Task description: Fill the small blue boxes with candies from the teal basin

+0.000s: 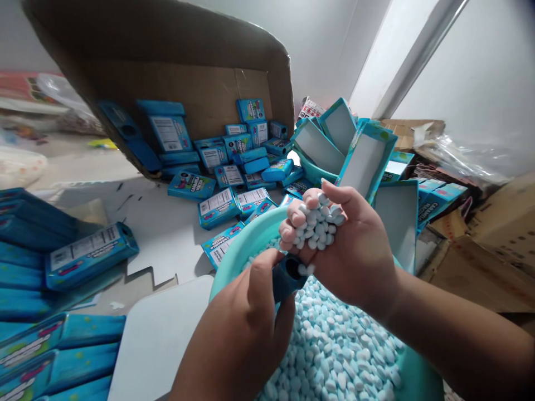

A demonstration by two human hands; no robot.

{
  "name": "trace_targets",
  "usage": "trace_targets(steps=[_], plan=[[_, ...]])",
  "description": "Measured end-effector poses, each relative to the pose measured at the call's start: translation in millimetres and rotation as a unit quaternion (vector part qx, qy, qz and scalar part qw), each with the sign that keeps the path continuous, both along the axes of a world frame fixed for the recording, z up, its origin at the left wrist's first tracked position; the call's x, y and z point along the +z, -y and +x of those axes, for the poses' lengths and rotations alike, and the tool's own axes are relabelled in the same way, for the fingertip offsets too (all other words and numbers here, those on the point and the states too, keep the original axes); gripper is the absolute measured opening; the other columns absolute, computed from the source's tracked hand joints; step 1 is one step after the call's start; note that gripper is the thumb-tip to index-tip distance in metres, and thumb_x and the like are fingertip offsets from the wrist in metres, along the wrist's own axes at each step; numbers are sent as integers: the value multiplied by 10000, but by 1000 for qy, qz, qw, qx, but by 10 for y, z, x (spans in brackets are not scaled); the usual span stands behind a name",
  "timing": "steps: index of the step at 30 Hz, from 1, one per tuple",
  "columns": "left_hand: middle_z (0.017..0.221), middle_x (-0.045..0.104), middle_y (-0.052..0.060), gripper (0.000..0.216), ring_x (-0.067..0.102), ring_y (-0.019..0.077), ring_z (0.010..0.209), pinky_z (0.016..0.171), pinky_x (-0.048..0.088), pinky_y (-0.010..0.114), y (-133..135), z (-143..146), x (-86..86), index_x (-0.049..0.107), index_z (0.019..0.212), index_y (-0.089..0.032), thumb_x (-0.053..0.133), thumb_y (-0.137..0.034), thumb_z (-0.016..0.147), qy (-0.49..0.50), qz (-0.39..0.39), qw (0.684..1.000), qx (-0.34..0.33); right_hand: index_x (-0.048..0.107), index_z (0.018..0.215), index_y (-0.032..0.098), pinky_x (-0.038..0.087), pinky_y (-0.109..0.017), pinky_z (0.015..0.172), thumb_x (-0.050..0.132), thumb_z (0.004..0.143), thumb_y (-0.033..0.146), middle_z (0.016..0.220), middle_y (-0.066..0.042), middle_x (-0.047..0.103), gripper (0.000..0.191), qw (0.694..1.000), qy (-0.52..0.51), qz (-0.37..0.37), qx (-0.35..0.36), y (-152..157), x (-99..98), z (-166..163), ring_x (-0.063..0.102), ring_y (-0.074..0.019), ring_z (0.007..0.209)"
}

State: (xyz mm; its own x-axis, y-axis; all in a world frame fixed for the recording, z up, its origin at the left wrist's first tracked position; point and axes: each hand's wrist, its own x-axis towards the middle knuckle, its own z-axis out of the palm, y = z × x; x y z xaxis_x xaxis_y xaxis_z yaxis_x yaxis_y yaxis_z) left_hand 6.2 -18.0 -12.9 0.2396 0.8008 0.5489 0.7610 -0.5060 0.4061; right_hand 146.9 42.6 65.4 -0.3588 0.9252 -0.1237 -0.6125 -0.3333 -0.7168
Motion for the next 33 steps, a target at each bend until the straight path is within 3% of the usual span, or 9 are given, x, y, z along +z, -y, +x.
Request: trace_targets(steps=[17,25,33], plan=[[940,732,133,354,731,260,727,538,593,355,-9,18,53,431,1218,-158,520,-178,876,2,-4,1000,-8,623,681,204,524,-320,717,638,821,446,682,-3,591,279,1000,1,7,9,5,-9,8,591,-146,664],[1004,730,148,391,740,272,805,591,610,371,8,11,54,419,1246,-162,529,-173,872,11,-8,1000,-10,623,679,197,535,-303,709,649,821,423,667,4,599,268,1000,5,5,9,15,27,8,611,-144,676],[985,725,164,374,731,275,755,559,600,382,-9,17,47,425,1233,-138,527,-181,877,12,1,1000,-12,624,678,202,562,-366,788,658,817,471,669,5,611,304,1000,13,13,17,23,37,4,638,-159,688]])
